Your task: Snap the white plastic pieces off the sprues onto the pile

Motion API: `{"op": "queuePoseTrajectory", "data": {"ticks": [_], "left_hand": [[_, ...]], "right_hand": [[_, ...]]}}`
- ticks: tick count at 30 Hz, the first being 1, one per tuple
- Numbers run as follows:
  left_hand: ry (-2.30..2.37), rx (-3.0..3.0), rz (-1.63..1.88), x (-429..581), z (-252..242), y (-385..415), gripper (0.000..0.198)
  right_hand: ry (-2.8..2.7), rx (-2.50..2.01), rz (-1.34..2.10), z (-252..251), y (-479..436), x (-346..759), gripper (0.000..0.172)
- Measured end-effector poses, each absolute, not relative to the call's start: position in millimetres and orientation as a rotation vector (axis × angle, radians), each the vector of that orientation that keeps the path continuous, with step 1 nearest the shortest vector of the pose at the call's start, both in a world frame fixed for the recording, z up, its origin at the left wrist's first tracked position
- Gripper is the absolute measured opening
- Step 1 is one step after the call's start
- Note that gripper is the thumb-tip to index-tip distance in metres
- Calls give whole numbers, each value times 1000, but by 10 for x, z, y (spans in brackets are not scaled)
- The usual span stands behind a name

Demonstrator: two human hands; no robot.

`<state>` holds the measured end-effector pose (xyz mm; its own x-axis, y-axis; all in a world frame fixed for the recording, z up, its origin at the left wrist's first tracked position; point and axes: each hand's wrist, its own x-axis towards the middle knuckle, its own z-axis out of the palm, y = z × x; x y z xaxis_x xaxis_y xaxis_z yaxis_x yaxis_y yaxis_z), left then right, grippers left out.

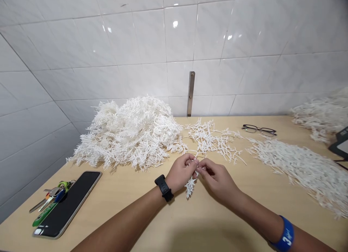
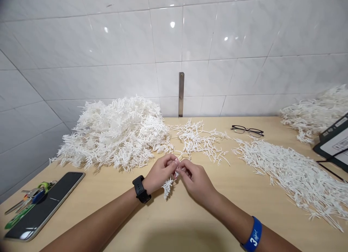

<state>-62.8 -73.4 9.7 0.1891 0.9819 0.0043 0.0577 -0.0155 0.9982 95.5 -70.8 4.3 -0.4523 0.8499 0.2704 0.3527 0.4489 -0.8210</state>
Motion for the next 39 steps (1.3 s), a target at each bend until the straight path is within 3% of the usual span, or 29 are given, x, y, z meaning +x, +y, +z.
{"op": "queuePoseTrajectory", "data": {"ticks": [4,11,17,24,29,32,39], "left_hand": [[1119,1316,960,-659,126,-712,28],[1298,1704,1052,-706,120,-720,14],[1291,1826,1025,-693,81,-732,12],[1107,2045,1048,-695,92,-764,16],[1040,2032,1032,-709,130,-757,17],[1139,1980,1027,-729,133,-740,15],[1251,1817,895,-765,106,-722,37]], "right_hand": [[-1928,-1039,958,49,-691,959,22],[-1922,-1163,1109,13,-680,945,17],[-1936,-1283,1076,-8,-653,962,30],[-1751,-1015,1796,-17,-618,986,51],[-1628,-908,2112,32,-594,1050,46],[-1614,-959,2052,-8,-585,1042,43],[-1797,-989,1537,-36,-647,973,45]]}}
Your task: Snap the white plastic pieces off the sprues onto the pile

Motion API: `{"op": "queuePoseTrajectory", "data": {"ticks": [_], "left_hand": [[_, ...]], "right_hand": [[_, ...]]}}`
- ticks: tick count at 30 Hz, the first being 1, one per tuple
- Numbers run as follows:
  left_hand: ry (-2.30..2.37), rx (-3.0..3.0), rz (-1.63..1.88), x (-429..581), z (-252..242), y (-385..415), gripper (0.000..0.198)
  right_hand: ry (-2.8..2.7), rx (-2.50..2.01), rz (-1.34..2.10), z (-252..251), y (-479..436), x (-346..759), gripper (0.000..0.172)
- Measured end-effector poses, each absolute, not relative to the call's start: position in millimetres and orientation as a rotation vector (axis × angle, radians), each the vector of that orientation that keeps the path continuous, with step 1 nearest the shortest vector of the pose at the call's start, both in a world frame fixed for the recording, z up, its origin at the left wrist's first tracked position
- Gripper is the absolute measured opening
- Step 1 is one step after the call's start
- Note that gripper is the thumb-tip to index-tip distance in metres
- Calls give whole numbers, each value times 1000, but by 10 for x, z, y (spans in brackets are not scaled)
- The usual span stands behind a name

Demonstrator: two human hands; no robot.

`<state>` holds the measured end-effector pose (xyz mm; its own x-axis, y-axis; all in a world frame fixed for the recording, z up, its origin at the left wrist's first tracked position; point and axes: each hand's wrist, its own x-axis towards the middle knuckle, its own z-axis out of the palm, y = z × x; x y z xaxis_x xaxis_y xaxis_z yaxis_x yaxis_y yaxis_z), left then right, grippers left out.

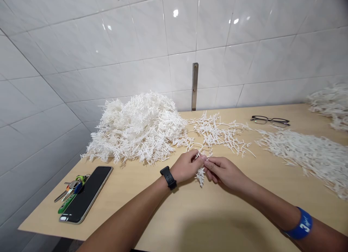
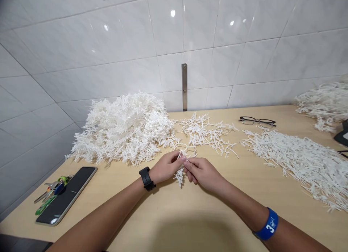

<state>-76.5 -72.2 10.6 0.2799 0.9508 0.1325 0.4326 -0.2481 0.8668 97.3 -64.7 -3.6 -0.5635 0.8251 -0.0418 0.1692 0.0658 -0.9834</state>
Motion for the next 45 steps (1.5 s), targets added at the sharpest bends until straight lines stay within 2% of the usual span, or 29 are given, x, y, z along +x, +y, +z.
{"op": "queuePoseTrajectory", "data": {"ticks": [3,7,14,26,33,45], "left_hand": [[1017,1730,966,-752,145,-731,40],[821,1533,924,-759,175,-743,42],[795,1454,877,-804,188,-765,49],[627,967,929,-665,162,-815,36],[768,860,1067,-566,169,-849,31],[662,742,1031,-599,217,-855,21]], "right_hand": [[-1829,-924,1391,-12,-672,972,46],[-1881,-828,1376,27,-725,963,47],[-1915,-712,1436,42,-786,965,48],[-1779,-597,1543,56,-727,988,42],[-1749,-549,1555,-26,-710,962,39],[-1700,-468,1619,-60,-678,978,37]]}}
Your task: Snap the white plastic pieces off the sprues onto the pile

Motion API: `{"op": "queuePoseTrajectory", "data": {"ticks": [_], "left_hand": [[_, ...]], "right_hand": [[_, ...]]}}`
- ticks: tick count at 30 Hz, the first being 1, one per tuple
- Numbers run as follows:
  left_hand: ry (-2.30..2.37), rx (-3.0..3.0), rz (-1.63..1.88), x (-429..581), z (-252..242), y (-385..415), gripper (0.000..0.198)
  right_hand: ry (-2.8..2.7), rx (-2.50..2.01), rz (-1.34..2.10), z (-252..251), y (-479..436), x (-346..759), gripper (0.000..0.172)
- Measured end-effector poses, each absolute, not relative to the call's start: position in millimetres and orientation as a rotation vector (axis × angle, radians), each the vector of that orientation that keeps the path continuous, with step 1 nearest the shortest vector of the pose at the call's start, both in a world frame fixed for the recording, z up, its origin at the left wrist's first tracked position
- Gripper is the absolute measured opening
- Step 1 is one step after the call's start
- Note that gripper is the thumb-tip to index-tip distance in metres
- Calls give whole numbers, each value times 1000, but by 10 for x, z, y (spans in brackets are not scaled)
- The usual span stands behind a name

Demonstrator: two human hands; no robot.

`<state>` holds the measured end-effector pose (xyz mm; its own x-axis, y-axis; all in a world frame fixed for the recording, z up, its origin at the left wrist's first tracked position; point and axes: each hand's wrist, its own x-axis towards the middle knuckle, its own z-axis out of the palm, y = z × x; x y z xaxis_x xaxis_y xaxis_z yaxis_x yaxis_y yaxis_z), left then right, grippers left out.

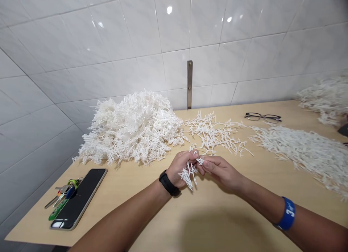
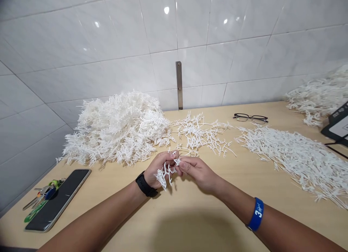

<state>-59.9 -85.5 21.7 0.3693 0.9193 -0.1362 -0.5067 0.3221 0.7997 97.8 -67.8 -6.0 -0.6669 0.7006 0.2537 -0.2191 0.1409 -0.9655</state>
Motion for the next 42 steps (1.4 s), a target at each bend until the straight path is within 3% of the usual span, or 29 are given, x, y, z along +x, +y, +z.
{"op": "queuePoseTrajectory", "data": {"ticks": [10,14,20,23,26,30,32,34,36,38,42], "left_hand": [[665,724,982,-668,334,-847,23],[484,631,1220,-857,460,-780,35],[626,874,1315,-965,460,-707,38],[751,1055,1251,-944,367,-702,38],[946,1280,1174,-934,289,-692,40],[1065,1403,1110,-909,233,-675,44],[1089,1448,1075,-886,223,-678,44],[1126,1486,1059,-863,222,-695,44],[1158,1501,1055,-842,223,-720,42],[1187,1518,1057,-824,221,-746,41],[1253,1609,1085,-802,196,-780,39]], "right_hand": [[-1540,-386,1725,72,-737,916,36],[-1364,-439,1613,196,-675,1034,41],[-1498,-778,1140,564,-180,1658,40],[-1764,-1245,726,654,48,2201,40],[-2031,-1882,255,525,164,2781,34],[-1964,-2046,-143,219,134,3237,15],[-1975,-2000,-276,136,39,3199,33],[-2028,-1913,-241,133,-106,2956,46],[-2041,-1768,-119,195,-288,2550,41],[-2067,-1597,170,288,-484,2066,30],[-2213,-1220,780,426,-791,1231,38]]}}
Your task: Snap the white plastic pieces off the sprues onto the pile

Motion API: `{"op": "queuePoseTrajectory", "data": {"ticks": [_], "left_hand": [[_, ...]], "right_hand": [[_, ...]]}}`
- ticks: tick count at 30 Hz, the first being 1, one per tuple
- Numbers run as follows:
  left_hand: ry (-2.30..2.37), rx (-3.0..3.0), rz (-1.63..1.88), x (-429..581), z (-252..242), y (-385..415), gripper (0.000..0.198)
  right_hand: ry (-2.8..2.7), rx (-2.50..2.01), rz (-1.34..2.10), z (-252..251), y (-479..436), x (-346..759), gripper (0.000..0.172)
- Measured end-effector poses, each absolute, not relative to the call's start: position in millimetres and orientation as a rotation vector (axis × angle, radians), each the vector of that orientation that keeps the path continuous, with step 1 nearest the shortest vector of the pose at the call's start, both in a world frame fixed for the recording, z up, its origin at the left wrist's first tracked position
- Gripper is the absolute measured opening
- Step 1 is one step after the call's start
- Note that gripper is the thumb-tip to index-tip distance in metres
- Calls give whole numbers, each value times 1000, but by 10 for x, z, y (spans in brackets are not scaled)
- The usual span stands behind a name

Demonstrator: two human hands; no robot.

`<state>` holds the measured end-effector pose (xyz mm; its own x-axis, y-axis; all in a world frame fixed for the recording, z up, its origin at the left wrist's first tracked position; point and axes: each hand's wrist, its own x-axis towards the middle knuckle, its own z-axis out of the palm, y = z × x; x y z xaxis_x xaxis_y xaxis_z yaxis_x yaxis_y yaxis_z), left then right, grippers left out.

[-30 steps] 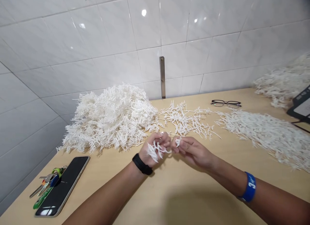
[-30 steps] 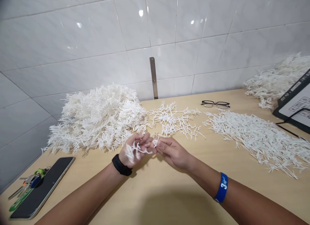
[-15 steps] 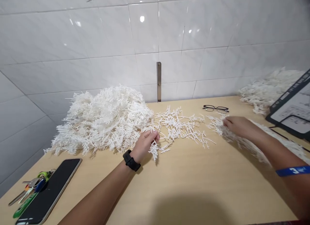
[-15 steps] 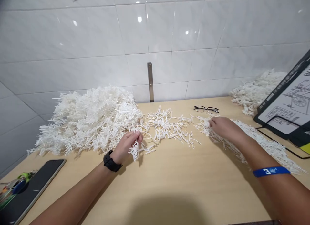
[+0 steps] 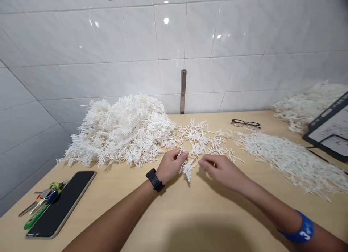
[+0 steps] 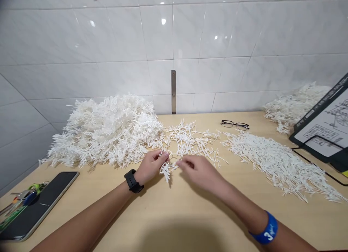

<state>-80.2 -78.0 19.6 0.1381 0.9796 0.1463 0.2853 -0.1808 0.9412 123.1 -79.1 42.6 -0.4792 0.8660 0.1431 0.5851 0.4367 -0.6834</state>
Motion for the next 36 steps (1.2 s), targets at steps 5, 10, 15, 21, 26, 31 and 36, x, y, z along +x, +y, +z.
{"op": "queuePoseTrajectory", "data": {"ticks": [5,10,15,21,26,31,36], "left_hand": [[1396,1709,1153,-814,180,-786,42],[1455,1701,1157,-831,186,-767,40],[1272,1566,1135,-812,181,-734,36],[1061,1449,974,-817,152,-716,36],[1046,1329,918,-789,143,-726,40],[1133,1443,914,-789,188,-738,43],[1058,1553,786,-773,169,-763,45]], "right_hand": [[-2395,-1170,425,376,-870,807,39],[-2426,-1120,134,202,-805,820,24],[-2303,-1131,391,115,-714,910,29],[-2048,-1027,881,59,-584,971,38],[-1974,-1023,979,9,-553,987,44],[-2000,-1080,868,27,-563,993,46],[-1964,-1153,808,41,-557,1001,47]]}}
